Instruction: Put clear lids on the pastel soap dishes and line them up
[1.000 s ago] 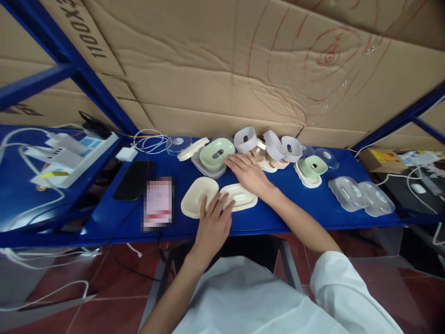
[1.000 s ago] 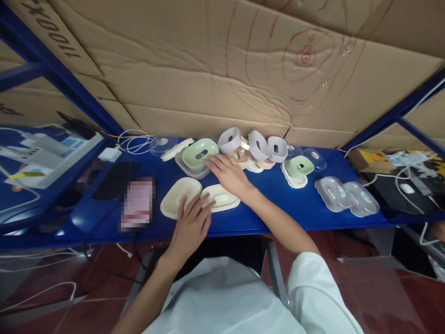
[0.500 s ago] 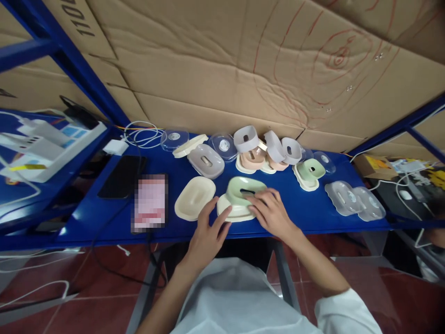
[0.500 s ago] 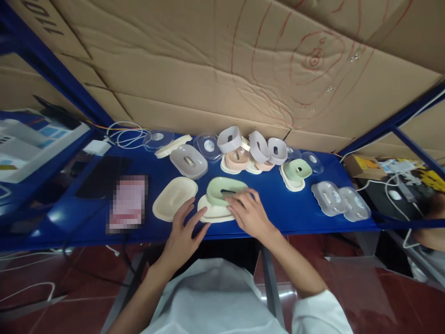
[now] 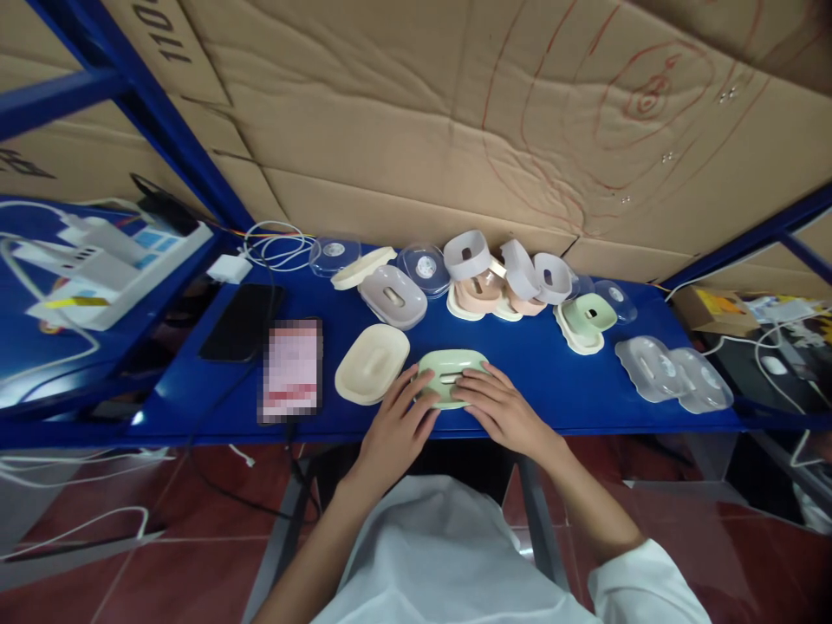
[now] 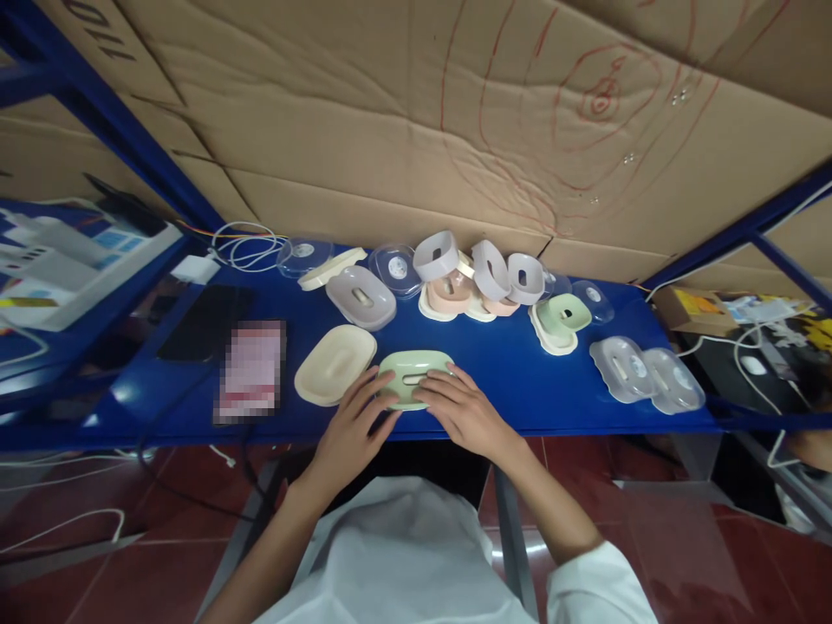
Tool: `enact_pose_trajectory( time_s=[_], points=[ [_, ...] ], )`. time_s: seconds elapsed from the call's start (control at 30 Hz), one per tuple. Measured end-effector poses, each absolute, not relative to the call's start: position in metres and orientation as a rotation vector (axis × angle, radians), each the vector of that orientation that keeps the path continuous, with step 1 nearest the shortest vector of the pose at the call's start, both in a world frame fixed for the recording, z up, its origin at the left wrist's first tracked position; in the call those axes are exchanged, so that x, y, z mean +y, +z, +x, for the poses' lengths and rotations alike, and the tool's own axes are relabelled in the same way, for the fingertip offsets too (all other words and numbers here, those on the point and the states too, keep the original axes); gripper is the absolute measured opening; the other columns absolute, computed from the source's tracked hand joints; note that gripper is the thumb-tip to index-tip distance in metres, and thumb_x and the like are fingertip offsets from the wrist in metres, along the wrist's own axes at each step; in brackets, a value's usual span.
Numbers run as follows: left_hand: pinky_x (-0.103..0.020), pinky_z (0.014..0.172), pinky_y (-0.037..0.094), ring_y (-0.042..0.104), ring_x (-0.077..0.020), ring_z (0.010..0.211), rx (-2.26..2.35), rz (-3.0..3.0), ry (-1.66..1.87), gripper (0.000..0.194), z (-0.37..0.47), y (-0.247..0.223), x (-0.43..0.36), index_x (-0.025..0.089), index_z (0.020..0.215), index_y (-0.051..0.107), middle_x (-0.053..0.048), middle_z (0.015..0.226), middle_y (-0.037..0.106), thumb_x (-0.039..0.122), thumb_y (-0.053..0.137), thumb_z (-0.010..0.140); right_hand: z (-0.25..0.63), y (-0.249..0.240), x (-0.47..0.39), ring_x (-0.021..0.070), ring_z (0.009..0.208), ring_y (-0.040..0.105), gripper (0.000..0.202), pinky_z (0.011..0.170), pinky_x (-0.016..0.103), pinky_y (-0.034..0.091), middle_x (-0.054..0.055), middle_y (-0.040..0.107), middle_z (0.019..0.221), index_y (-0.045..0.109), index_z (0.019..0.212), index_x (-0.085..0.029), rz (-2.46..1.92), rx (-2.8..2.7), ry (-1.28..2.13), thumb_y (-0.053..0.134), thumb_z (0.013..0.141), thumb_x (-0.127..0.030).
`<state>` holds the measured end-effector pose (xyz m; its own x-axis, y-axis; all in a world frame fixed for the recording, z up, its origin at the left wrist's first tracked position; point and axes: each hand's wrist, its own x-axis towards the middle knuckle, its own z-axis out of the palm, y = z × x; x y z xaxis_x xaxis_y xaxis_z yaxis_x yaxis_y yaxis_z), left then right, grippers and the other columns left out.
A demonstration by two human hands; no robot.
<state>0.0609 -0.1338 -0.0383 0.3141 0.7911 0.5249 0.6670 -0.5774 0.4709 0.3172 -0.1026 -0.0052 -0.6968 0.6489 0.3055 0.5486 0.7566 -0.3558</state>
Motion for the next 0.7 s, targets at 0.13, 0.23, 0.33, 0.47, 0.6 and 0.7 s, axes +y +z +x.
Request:
enact_pose_trajectory(
  time_s=[0.13, 0.23, 0.33, 0.47, 0.6, 0.7],
  points=[
    [-0.054, 0.122, 0.053, 0.053, -0.0321, 0.150, 1.373, 2.384, 1.154, 0.026, 0.061, -0.039, -0.132, 0.023, 0.127, 0.070, -0.013, 0.140, 0.069, 0.016, 0.064, 0.103, 0.315, 0.003, -0.093, 0.0215, 0.147, 0.060, 0.043, 0.134, 0.055, 0.039, 0.007, 0.069, 0.150, 0.062, 0.152, -0.029, -0.858, -2.587, 0.334, 0.050, 0.111, -0.018],
    [-0.055, 0.120, 0.054, 0.055, -0.0327, 0.146, 1.409, 2.363, 1.145, 0.030, 0.061, -0.039, -0.132, 0.025, 0.132, 0.069, -0.012, 0.138, 0.068, 0.021, 0.066, 0.103, 0.313, 0.002, -0.090, 0.0206, 0.144, 0.063, 0.041, 0.133, 0.055, 0.039, 0.007, 0.070, 0.149, 0.063, 0.150, -0.029, -0.855, -2.573, 0.324, 0.049, 0.113, -0.019],
    [-0.055, 0.118, 0.055, 0.056, -0.0325, 0.142, 1.403, 2.372, 1.117, 0.024, 0.061, -0.039, -0.132, 0.025, 0.127, 0.071, -0.012, 0.136, 0.068, 0.022, 0.065, 0.104, 0.314, -0.003, -0.093, 0.0214, 0.144, 0.062, 0.037, 0.133, 0.056, 0.039, 0.008, 0.069, 0.150, 0.065, 0.147, -0.027, -0.860, -2.572, 0.321, 0.052, 0.113, -0.022],
    [-0.055, 0.118, 0.055, 0.055, -0.0328, 0.141, 1.407, 2.373, 1.118, 0.023, 0.062, -0.039, -0.132, 0.024, 0.126, 0.071, -0.012, 0.136, 0.067, 0.021, 0.064, 0.105, 0.319, -0.001, -0.090, 0.0234, 0.149, 0.058, 0.039, 0.132, 0.058, 0.041, 0.009, 0.067, 0.153, 0.063, 0.150, -0.026, -0.837, -2.569, 0.327, 0.055, 0.112, -0.025],
    [-0.054, 0.120, 0.053, 0.054, -0.0328, 0.143, 1.393, 2.379, 1.104, 0.025, 0.064, -0.038, -0.132, 0.024, 0.128, 0.071, -0.011, 0.137, 0.066, 0.020, 0.064, 0.104, 0.302, 0.020, -0.044, 0.0245, 0.153, 0.053, 0.044, 0.131, 0.057, 0.042, 0.010, 0.065, 0.156, 0.062, 0.151, -0.022, -0.910, -2.546, 0.028, 0.044, 0.112, -0.016],
    [-0.054, 0.120, 0.053, 0.053, -0.0327, 0.144, 1.380, 2.412, 1.109, 0.023, 0.064, -0.038, -0.133, 0.022, 0.127, 0.071, -0.012, 0.138, 0.067, 0.020, 0.064, 0.104, 0.267, 0.035, 0.017, 0.0315, 0.159, 0.044, 0.049, 0.136, 0.067, 0.024, 0.019, 0.058, 0.161, 0.058, 0.153, -0.009, -1.050, -2.625, -0.287, 0.037, 0.109, -0.008]
  ],
)
